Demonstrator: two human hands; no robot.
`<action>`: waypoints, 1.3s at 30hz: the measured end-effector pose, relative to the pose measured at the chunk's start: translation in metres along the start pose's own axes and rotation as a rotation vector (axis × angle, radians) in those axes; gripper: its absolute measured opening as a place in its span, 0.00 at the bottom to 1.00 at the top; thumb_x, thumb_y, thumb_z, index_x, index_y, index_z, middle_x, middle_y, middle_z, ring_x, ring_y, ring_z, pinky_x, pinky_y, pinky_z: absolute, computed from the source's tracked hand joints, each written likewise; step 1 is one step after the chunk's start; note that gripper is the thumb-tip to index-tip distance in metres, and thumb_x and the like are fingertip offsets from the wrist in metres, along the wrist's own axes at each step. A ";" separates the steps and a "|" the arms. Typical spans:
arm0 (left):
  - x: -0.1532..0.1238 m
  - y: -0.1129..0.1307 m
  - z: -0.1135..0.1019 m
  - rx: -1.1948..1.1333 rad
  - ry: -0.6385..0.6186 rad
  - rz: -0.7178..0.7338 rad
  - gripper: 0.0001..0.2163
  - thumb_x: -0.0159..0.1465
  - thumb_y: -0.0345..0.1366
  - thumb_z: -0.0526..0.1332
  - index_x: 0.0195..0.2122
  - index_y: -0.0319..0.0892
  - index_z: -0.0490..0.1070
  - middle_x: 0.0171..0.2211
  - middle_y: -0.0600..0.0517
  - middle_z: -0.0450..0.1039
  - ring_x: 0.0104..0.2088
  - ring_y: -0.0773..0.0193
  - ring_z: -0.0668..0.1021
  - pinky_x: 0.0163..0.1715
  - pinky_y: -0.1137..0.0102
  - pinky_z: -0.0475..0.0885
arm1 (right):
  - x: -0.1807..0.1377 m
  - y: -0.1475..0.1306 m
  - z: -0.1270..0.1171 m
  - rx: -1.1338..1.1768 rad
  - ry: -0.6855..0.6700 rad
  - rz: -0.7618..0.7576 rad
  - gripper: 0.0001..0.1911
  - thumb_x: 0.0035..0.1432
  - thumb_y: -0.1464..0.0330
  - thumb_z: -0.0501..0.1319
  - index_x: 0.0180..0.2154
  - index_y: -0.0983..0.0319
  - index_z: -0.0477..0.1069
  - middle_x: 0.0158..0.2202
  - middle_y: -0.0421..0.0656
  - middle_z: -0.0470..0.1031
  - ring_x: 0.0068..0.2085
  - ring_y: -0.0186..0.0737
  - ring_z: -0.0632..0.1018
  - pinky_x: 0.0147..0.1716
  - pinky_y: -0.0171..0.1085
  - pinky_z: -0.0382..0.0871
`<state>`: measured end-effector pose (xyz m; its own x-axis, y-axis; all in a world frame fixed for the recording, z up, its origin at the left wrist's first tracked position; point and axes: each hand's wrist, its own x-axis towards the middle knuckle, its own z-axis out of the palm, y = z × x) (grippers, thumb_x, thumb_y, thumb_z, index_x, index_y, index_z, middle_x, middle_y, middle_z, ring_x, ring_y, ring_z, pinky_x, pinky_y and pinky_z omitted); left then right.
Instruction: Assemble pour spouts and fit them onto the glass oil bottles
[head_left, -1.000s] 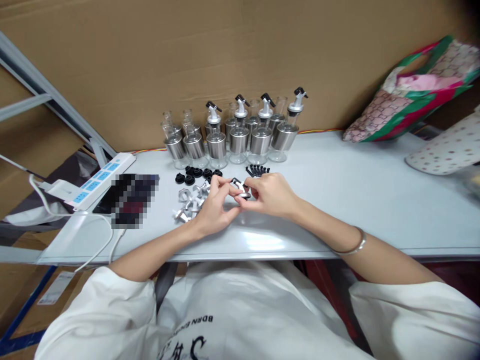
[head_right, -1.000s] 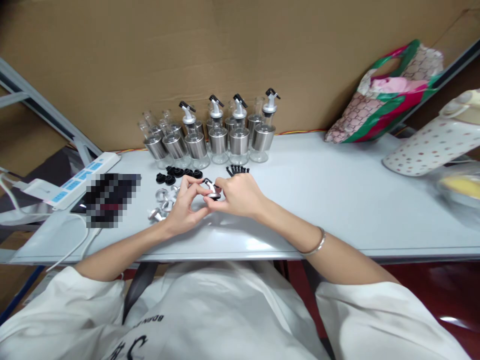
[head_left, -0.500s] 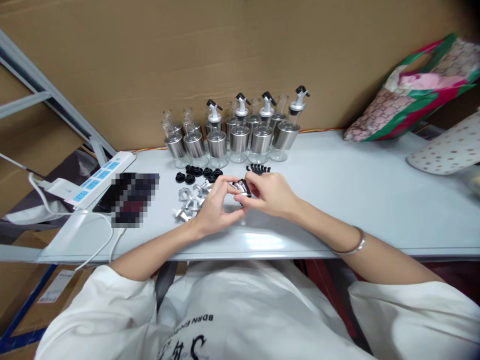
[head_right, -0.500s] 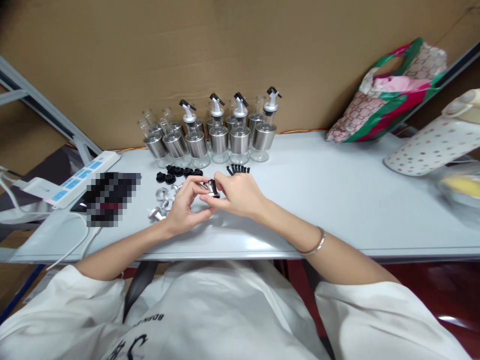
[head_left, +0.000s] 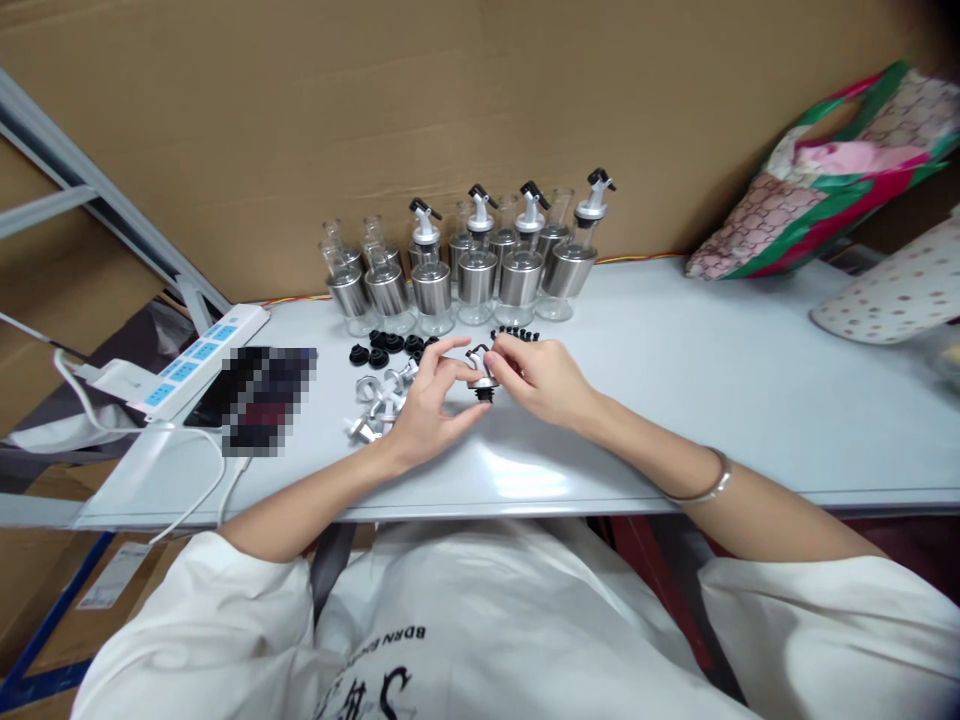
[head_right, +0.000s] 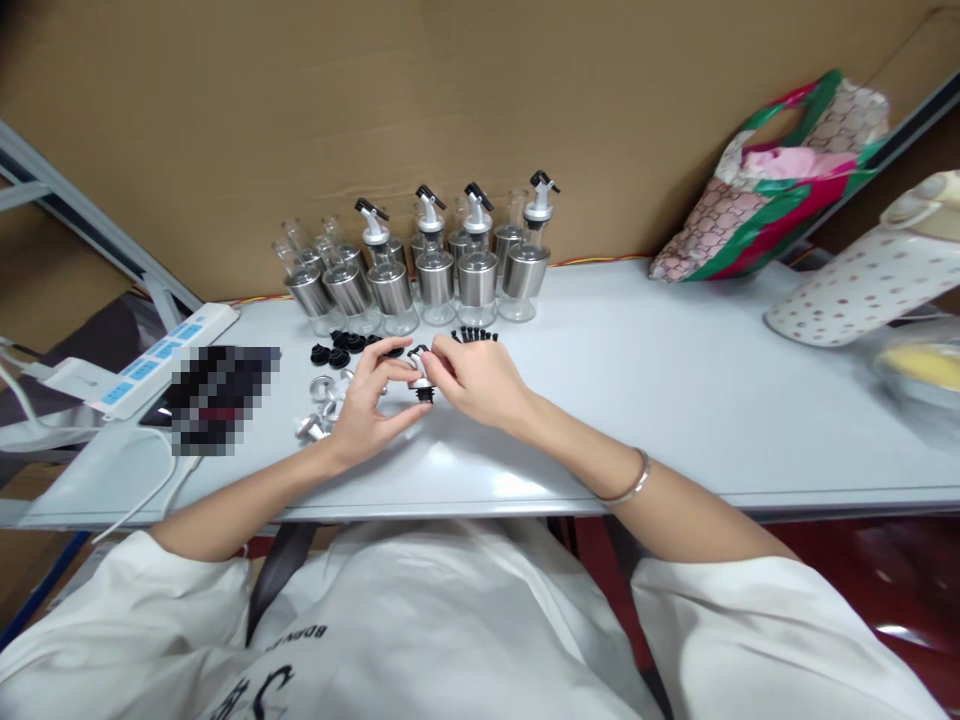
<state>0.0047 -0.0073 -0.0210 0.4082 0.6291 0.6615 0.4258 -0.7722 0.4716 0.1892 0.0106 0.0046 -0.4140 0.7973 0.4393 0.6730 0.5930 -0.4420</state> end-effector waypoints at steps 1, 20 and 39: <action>0.000 0.000 0.000 -0.004 -0.003 0.006 0.11 0.59 0.34 0.65 0.41 0.42 0.67 0.55 0.42 0.62 0.46 0.61 0.76 0.49 0.60 0.71 | 0.000 0.000 0.000 -0.001 0.010 0.005 0.15 0.64 0.63 0.47 0.26 0.60 0.61 0.18 0.38 0.65 0.19 0.34 0.64 0.23 0.33 0.51; 0.000 0.000 -0.001 -0.040 -0.020 0.035 0.12 0.59 0.36 0.65 0.42 0.40 0.67 0.54 0.38 0.68 0.56 0.52 0.72 0.50 0.60 0.72 | 0.004 0.003 -0.002 0.194 -0.065 0.045 0.17 0.65 0.60 0.46 0.25 0.60 0.57 0.19 0.36 0.59 0.21 0.33 0.61 0.25 0.34 0.51; 0.000 0.002 -0.001 0.147 0.010 0.119 0.10 0.61 0.38 0.64 0.40 0.43 0.67 0.57 0.42 0.68 0.48 0.56 0.71 0.48 0.59 0.65 | 0.006 0.001 -0.006 1.647 -0.588 0.465 0.06 0.60 0.66 0.57 0.35 0.63 0.68 0.32 0.42 0.73 0.35 0.37 0.74 0.36 0.37 0.69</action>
<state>0.0049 -0.0087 -0.0192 0.4547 0.5328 0.7137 0.4892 -0.8190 0.2998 0.1910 0.0156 0.0118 -0.7749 0.6275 -0.0759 -0.2953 -0.4655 -0.8343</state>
